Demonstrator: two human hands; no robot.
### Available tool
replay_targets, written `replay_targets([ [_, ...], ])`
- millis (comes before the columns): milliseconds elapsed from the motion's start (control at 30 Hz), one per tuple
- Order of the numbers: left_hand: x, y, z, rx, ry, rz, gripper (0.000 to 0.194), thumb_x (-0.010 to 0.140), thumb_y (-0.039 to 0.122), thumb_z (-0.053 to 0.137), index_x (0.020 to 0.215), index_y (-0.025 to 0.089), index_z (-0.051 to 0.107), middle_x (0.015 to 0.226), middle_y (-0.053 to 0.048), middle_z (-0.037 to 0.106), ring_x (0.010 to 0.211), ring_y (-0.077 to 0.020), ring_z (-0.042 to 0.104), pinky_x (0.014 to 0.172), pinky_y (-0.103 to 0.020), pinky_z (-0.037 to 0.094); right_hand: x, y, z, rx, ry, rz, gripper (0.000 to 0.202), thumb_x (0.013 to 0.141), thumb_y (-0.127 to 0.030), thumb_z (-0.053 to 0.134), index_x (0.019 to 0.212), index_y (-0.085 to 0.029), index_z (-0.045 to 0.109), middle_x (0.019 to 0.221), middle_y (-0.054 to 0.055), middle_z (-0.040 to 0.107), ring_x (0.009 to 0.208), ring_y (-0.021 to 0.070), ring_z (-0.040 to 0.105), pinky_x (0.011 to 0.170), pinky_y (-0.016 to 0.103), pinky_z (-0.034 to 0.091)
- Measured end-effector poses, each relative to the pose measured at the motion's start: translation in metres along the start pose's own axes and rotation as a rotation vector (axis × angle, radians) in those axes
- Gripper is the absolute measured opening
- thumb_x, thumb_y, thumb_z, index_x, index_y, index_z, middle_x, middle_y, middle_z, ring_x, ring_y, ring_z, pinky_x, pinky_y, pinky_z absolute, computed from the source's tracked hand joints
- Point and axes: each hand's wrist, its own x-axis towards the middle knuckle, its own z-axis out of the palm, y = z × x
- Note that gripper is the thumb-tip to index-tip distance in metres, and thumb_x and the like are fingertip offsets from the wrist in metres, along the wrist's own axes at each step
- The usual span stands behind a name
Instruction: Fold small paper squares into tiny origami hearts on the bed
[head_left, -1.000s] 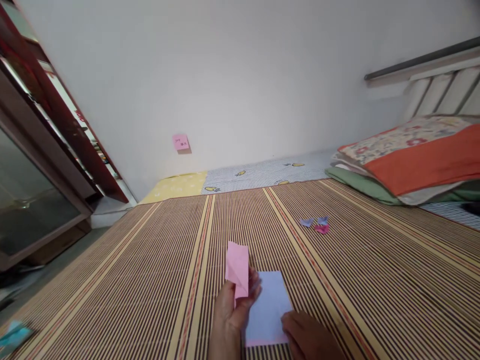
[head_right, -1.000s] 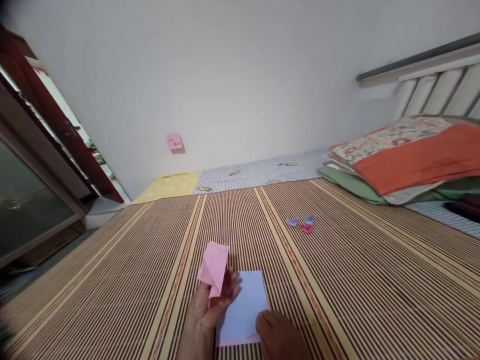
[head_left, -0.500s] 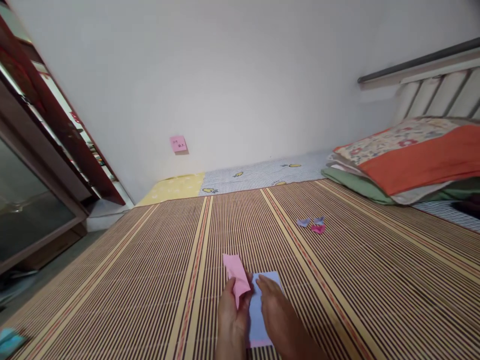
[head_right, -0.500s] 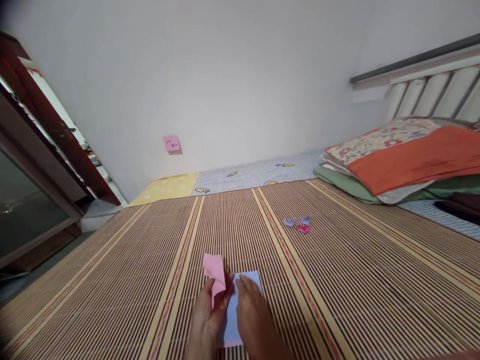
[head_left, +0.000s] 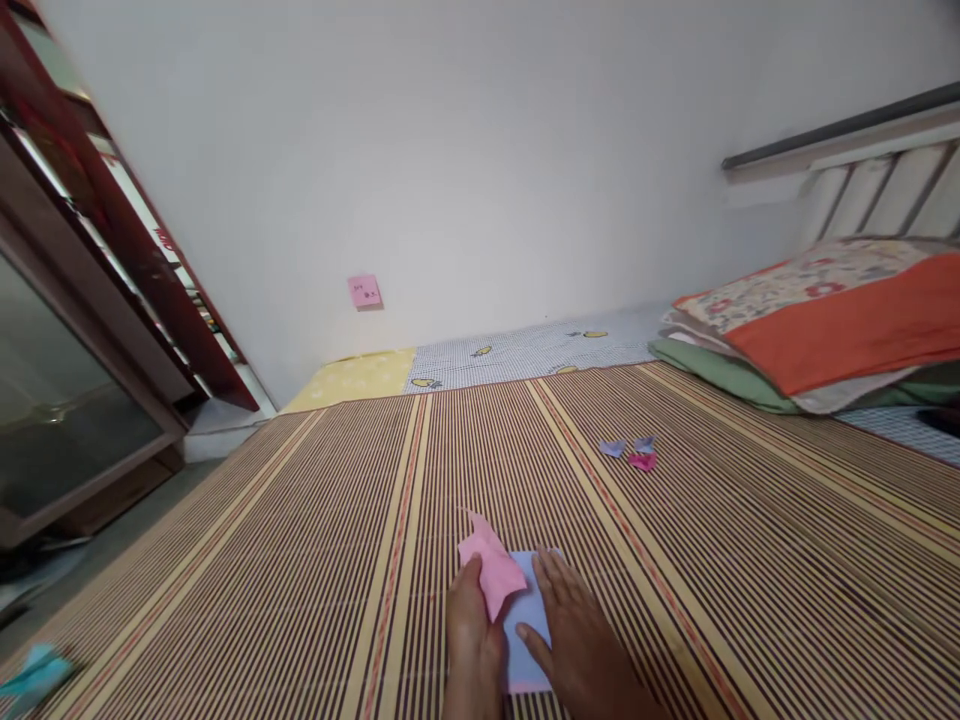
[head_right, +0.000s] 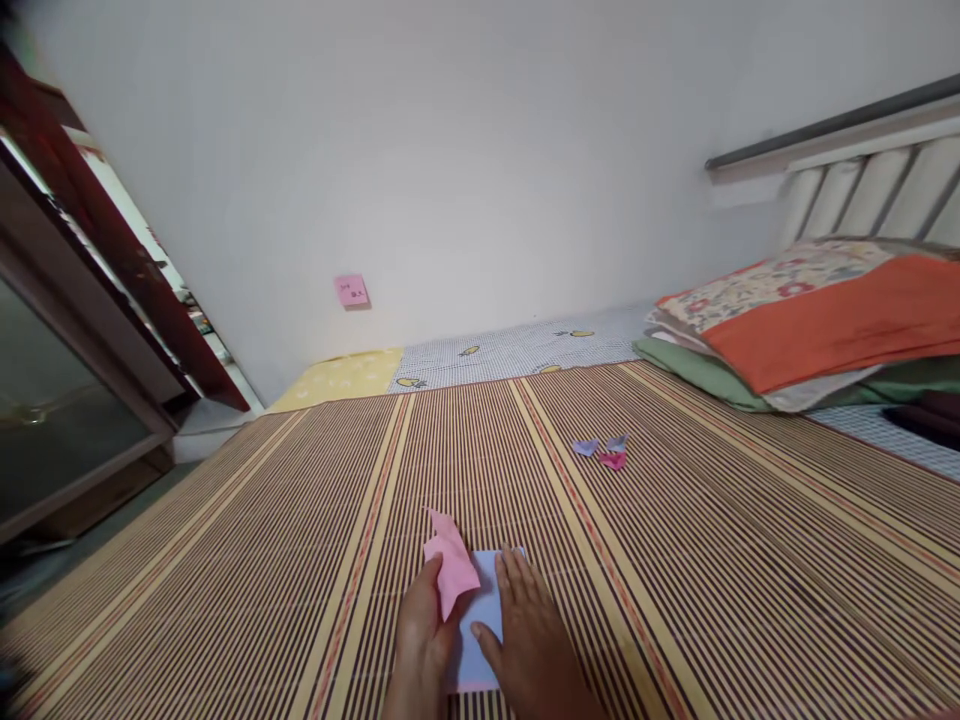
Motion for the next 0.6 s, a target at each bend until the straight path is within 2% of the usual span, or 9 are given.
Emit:
replay_targets([
  [100, -0.004, 0.0, 0.004, 0.062, 0.013, 0.079, 0.011, 0.079, 0.021, 0.075, 0.086, 0.014, 0.071, 0.067, -0.007, 0.071, 0.06, -0.0246, 0.071, 0.063, -0.036, 0.06, 0.012, 0.007, -0.012, 0.068, -0.002, 0.059, 0.066, 0.09, -0.043, 0.06, 0.143, -0.003, 0.057, 0.15, 0.026, 0.052, 0.142, 0.0417, 0.045, 0.116, 0.062, 0.036],
  [200, -0.009, 0.001, 0.008, 0.12, -0.008, 0.165, 0.015, 0.074, 0.024, 0.08, 0.078, 0.014, 0.069, 0.061, -0.004, 0.069, 0.053, -0.0217, 0.068, 0.058, -0.034, 0.058, 0.029, 0.011, -0.036, 0.265, 0.087, 0.155, 0.049, 0.087, -0.034, 0.059, 0.127, -0.007, 0.069, 0.139, 0.026, 0.063, 0.135, 0.0446, 0.052, 0.113, 0.066, 0.036],
  [267, -0.011, 0.004, 0.011, 0.156, -0.032, 0.227, 0.017, 0.072, 0.025, 0.082, 0.076, 0.014, 0.07, 0.062, -0.004, 0.07, 0.053, -0.0205, 0.067, 0.057, -0.032, 0.056, 0.041, 0.009, -0.056, 0.426, 0.146, 0.189, 0.042, 0.096, -0.034, 0.046, 0.122, -0.012, 0.071, 0.128, 0.022, 0.07, 0.125, 0.0373, 0.062, 0.109, 0.058, 0.043],
  [333, -0.011, 0.008, 0.012, 0.191, -0.053, 0.277, 0.019, 0.07, 0.027, 0.083, 0.076, 0.014, 0.071, 0.065, -0.006, 0.072, 0.056, -0.021, 0.068, 0.056, -0.03, 0.055, 0.052, 0.004, -0.074, 0.516, 0.14, 0.179, 0.046, 0.105, -0.038, 0.032, 0.118, -0.017, 0.071, 0.112, 0.015, 0.076, 0.107, 0.0271, 0.071, 0.095, 0.042, 0.055],
  [400, -0.011, 0.013, 0.011, 0.223, -0.061, 0.315, 0.021, 0.069, 0.029, 0.084, 0.078, 0.014, 0.073, 0.066, -0.007, 0.073, 0.059, -0.0223, 0.069, 0.055, -0.029, 0.054, 0.059, -0.003, -0.087, 0.787, 0.097, 0.226, 0.051, 0.104, -0.05, 0.034, 0.103, -0.017, 0.074, 0.093, 0.011, 0.077, 0.086, 0.0254, 0.073, 0.082, 0.037, 0.058],
  [500, -0.011, 0.019, 0.01, 0.261, -0.062, 0.355, 0.024, 0.067, 0.031, 0.086, 0.079, 0.014, 0.075, 0.066, -0.006, 0.074, 0.062, -0.0228, 0.07, 0.054, -0.027, 0.052, 0.064, -0.01, -0.093, 1.04, 0.085, 0.26, 0.053, 0.098, -0.06, 0.045, 0.097, -0.017, 0.076, 0.079, 0.006, 0.074, 0.074, 0.0243, 0.07, 0.07, 0.033, 0.057],
  [600, -0.014, 0.023, 0.011, 0.327, -0.122, 0.388, 0.029, 0.067, 0.035, 0.087, 0.084, 0.013, 0.076, 0.07, -0.008, 0.075, 0.063, -0.0227, 0.07, 0.055, -0.027, 0.052, 0.064, -0.008, -0.083, 1.136, 0.067, 0.297, 0.051, 0.089, -0.062, 0.059, 0.094, -0.015, 0.077, 0.074, 0.005, 0.073, 0.072, 0.0251, 0.068, 0.065, 0.032, 0.055],
])
